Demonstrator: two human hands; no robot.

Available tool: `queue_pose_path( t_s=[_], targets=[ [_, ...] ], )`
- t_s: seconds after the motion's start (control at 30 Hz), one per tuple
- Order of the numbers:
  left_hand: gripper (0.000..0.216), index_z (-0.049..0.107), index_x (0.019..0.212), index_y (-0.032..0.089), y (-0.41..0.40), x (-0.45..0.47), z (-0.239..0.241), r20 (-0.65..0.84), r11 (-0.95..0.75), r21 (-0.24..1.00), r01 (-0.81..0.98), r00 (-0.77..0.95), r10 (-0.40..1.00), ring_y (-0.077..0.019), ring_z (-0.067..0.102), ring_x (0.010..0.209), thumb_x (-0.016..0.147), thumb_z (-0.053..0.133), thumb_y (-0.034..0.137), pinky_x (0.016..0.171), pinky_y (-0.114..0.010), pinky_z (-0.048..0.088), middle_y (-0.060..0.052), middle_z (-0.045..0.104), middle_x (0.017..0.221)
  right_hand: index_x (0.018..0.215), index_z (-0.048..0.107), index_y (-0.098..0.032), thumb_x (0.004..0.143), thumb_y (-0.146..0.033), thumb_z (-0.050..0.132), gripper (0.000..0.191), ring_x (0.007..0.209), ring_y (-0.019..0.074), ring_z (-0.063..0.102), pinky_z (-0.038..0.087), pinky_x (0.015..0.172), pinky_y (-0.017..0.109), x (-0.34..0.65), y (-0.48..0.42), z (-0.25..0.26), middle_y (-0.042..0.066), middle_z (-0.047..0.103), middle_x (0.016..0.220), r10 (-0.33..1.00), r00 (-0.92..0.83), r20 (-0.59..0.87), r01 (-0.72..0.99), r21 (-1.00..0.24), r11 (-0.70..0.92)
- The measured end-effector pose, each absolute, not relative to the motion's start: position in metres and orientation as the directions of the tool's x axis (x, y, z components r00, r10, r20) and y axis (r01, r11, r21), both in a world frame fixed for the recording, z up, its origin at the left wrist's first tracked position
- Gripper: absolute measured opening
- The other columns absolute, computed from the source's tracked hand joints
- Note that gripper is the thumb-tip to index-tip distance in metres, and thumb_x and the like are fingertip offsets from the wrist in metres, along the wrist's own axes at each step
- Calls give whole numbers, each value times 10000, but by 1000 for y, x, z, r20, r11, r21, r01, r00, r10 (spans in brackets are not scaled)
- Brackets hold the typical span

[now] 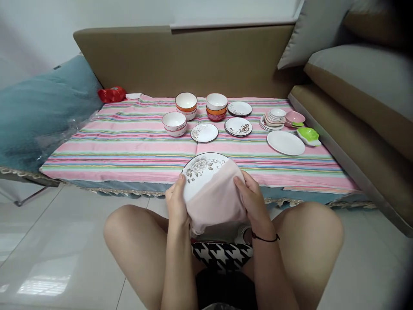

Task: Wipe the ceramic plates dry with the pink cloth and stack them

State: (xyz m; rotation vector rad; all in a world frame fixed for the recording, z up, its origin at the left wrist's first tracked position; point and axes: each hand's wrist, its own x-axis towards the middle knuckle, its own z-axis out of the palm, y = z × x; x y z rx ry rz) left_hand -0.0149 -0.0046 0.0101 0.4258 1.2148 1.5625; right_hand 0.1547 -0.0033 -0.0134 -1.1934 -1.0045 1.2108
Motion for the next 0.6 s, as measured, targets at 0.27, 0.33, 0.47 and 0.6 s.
queue_pose_path(
  t_s=[0.27,0.33,0.47,0.6],
  targets=[
    [384,577,600,156,-9,-40,19,-305,302,941,-151,4,952,-84,372,471,770,665,489,458,-229,260,31,479,532,937,642,-197,821,-512,593,339,656,153,479,356,559,242,164,-5,-22,-9,594,758,988,71,-135,-62,-989,-131],
    [423,512,549,171,-8,-41,21,-306,313,944,-101,84,948,-81,307,461,776,656,497,454,-242,206,39,401,506,822,609,-198,818,-539,583,343,580,135,397,294,510,240,170,-5,-21,-30,514,657,988,43,-150,3,-989,-150],
    [426,486,532,197,-8,-42,24,-318,335,939,-75,182,931,-99,270,474,787,644,499,459,-266,177,26,367,517,662,470,-204,836,-532,562,383,587,122,311,246,527,243,177,-5,-15,-44,380,615,992,-63,-108,165,-982,-96],
    [443,432,506,218,-9,-45,28,-327,346,937,-58,209,922,-111,248,480,787,651,482,455,-279,173,23,325,517,654,406,-204,867,-529,519,405,607,118,287,227,544,245,178,-7,-12,-44,332,635,974,-189,-126,215,-973,-85]
  ],
)
